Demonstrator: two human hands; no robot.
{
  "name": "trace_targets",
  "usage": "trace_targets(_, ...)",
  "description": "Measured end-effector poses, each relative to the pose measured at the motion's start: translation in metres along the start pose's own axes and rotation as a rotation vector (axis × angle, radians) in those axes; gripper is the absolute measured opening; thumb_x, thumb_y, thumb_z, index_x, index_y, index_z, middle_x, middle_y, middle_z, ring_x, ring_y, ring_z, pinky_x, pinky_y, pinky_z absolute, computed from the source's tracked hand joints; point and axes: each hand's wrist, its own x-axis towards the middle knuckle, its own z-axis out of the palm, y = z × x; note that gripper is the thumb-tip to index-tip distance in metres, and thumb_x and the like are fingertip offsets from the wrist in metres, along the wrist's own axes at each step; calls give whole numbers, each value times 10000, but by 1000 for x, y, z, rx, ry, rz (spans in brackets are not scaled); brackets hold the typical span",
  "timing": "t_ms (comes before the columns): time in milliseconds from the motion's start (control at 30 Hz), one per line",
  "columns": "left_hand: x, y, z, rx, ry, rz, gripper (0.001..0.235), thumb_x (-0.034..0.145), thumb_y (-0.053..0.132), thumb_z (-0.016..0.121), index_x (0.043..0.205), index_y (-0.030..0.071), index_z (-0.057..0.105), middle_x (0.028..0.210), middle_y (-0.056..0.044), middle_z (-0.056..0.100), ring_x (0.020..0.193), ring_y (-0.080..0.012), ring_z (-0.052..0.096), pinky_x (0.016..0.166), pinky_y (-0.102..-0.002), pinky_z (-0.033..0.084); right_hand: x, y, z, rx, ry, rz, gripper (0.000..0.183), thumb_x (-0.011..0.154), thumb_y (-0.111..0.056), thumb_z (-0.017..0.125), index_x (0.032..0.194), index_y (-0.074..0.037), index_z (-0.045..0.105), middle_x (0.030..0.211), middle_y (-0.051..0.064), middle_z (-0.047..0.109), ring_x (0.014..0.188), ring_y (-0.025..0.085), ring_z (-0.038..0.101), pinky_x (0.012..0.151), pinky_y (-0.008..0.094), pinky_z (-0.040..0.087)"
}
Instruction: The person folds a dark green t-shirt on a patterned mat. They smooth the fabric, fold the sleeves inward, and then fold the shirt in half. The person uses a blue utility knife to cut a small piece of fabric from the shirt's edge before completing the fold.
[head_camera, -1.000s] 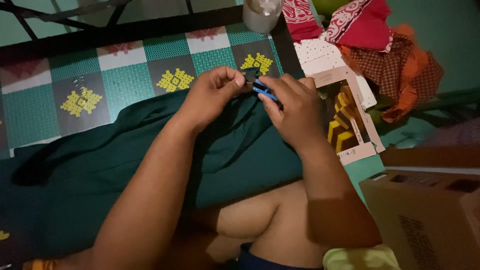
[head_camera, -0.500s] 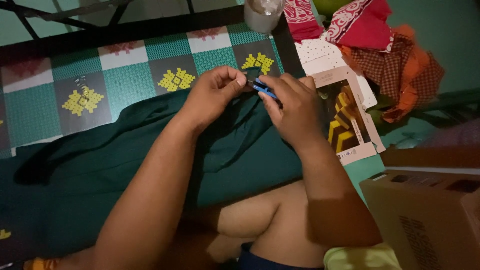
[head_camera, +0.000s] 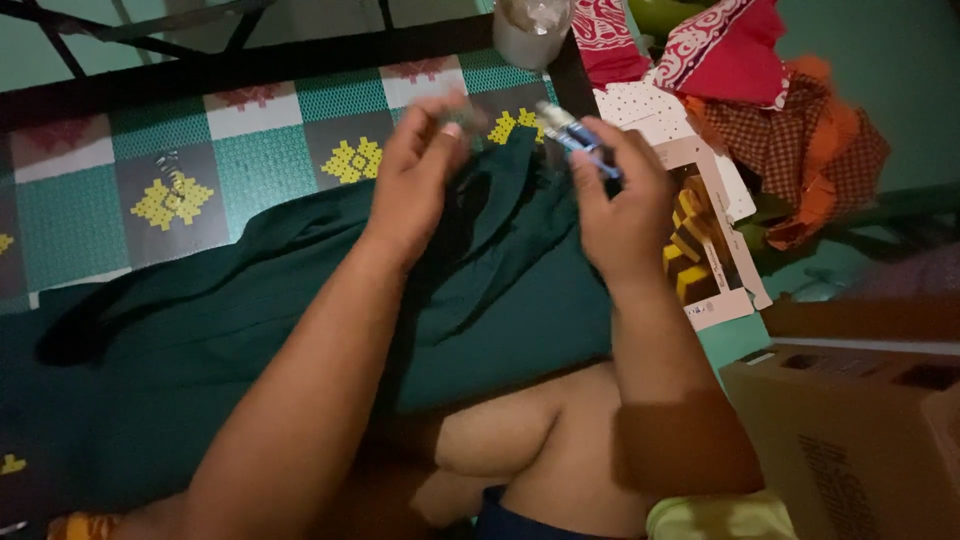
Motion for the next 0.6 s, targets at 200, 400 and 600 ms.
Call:
trace_targets(200,-1,-27,-23,529,399,465,754,1252,127,660,1769,357,162,1841,84,-142,1809,-284,-62,1578,-572,117,7,36,8,-94,-2,125,386,1053,-189,586,1409,-44,616,1341,178,681,1195,330,642,996,456,509)
trace_targets(400,-12,30,14,740,-14,156,125,1019,218,643,1114,142,618,918,-71,716,779,-230,680,649,-370,526,9,51,20,-294,-96,-20,362,1025,-155,615,1356,-23,674,1265,144,618,1191,345,549,1006,479,456)
trace_targets(600,-12,17,15,647,14,186,95,1029,189,553,1073,120,601,934,-72,700,819,-268,688,691,-418,502,1,-26,0,-178,-185,169,166,1028,-245,650,995,-99,722,862,58,735,757,192,676,635,355,515)
